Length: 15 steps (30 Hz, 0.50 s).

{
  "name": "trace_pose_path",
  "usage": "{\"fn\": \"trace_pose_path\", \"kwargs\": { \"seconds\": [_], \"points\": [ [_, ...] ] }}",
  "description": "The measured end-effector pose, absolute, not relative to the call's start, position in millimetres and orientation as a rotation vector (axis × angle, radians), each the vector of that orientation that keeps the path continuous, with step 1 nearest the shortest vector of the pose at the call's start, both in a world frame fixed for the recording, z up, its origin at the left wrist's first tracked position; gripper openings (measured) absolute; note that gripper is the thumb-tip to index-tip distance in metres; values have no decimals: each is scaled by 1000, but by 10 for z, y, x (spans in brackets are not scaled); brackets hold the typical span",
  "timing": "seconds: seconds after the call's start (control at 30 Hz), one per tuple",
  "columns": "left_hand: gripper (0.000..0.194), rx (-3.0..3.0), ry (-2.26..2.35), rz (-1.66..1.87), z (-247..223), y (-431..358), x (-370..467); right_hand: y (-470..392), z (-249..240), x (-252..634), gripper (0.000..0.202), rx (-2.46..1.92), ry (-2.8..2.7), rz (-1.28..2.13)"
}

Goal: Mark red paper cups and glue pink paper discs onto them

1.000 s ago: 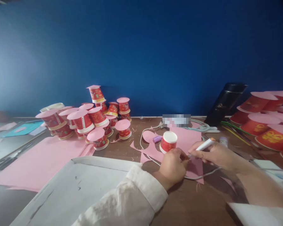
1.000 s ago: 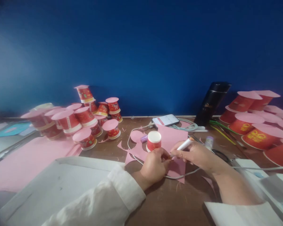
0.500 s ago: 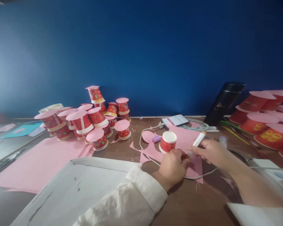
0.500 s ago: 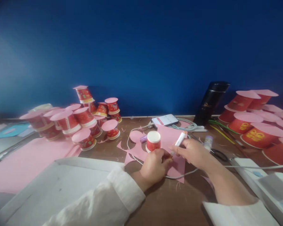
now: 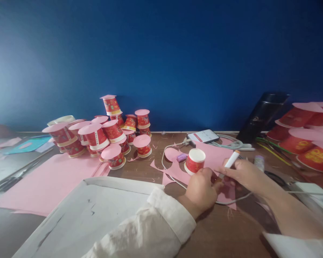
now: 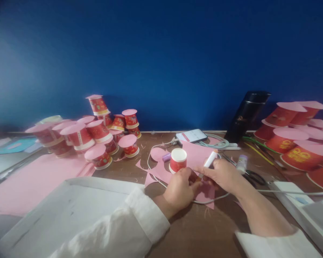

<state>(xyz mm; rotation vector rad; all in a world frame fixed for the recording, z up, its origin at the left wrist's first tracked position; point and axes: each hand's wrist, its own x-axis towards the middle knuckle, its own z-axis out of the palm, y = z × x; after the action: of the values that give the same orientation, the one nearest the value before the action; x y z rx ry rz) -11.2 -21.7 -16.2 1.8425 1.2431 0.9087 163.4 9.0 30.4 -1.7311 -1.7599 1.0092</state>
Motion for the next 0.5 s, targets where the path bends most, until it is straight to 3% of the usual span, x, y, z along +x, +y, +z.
{"fn": "trace_pose_path", "kwargs": {
  "seconds": [0.5],
  "points": [
    [10, 1922, 1281, 982, -148, -277, -99, 90, 230, 1526, 52, -1787, -1877, 892]
  ]
}}
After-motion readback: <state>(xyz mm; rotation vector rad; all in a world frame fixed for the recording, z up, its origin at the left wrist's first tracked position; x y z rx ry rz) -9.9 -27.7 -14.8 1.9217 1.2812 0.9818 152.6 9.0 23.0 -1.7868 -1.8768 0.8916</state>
